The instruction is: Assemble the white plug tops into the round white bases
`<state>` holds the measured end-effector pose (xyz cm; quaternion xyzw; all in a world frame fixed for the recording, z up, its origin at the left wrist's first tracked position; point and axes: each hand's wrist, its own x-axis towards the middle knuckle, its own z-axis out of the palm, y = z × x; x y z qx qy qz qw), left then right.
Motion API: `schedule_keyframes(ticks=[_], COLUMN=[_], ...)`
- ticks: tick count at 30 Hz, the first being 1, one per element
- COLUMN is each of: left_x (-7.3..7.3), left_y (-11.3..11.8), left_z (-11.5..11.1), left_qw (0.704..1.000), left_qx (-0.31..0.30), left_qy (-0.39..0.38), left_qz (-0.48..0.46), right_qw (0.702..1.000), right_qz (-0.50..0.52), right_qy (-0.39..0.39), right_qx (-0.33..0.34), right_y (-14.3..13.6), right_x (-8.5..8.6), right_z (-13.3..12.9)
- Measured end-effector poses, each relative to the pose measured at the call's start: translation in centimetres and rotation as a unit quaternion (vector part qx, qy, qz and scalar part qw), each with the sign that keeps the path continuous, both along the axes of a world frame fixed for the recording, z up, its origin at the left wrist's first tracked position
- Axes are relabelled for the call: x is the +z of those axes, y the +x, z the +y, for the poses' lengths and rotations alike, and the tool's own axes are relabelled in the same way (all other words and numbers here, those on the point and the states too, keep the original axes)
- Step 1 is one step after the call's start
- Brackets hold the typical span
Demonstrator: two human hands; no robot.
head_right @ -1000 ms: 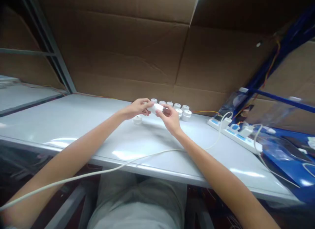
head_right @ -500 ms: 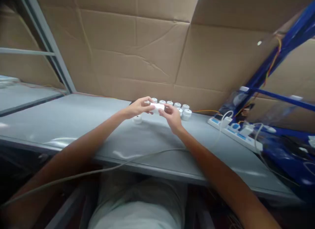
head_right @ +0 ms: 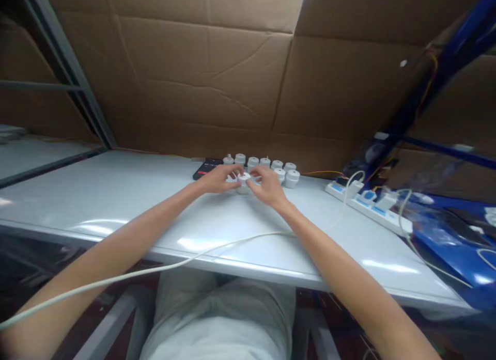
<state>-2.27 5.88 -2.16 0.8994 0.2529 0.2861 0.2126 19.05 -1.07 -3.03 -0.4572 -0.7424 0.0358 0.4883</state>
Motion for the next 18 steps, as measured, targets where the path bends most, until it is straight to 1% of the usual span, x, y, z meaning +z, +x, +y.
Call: schedule_keyframes(ticks=[3,5,8,11,14,17,18], left_x=[-0.1,0.0,0.3,0.8,1.2,1.4,1.5], left_y=[0.5,1.1,2.1,3.2,3.6,3.3,3.0], left_z=[-0.1,0.0,0.3,0.4,0.4,1.0,1.4], left_qw=[0.996,0.988,0.971,0.957,0.948,0.95,0.949], left_qx=[0.055,0.099,0.145,0.176,0.183,0.158,0.161], left_qy=[0.051,0.083,0.115,0.129,0.135,0.125,0.123], left_qz=[0.044,0.088,0.148,0.191,0.221,0.24,0.242], right_qw=[0.998,0.997,0.996,0.994,0.991,0.994,0.995], right_qz=[0.013,0.019,0.017,0.028,0.024,-0.004,-0.013], right_qy=[0.03,0.044,0.047,0.013,-0.008,-0.004,-0.005], right_qx=[-0.044,-0.061,-0.071,-0.106,-0.128,-0.111,-0.102], right_y=[1.1,2.1,3.5,4.5,4.7,4.5,4.4], right_x=[1.2,1.5,1.0,0.4,0.3,0.4,0.4], right_z=[-0.4,-1.1,-2.1,-2.6,-2.6,-2.6,-2.7])
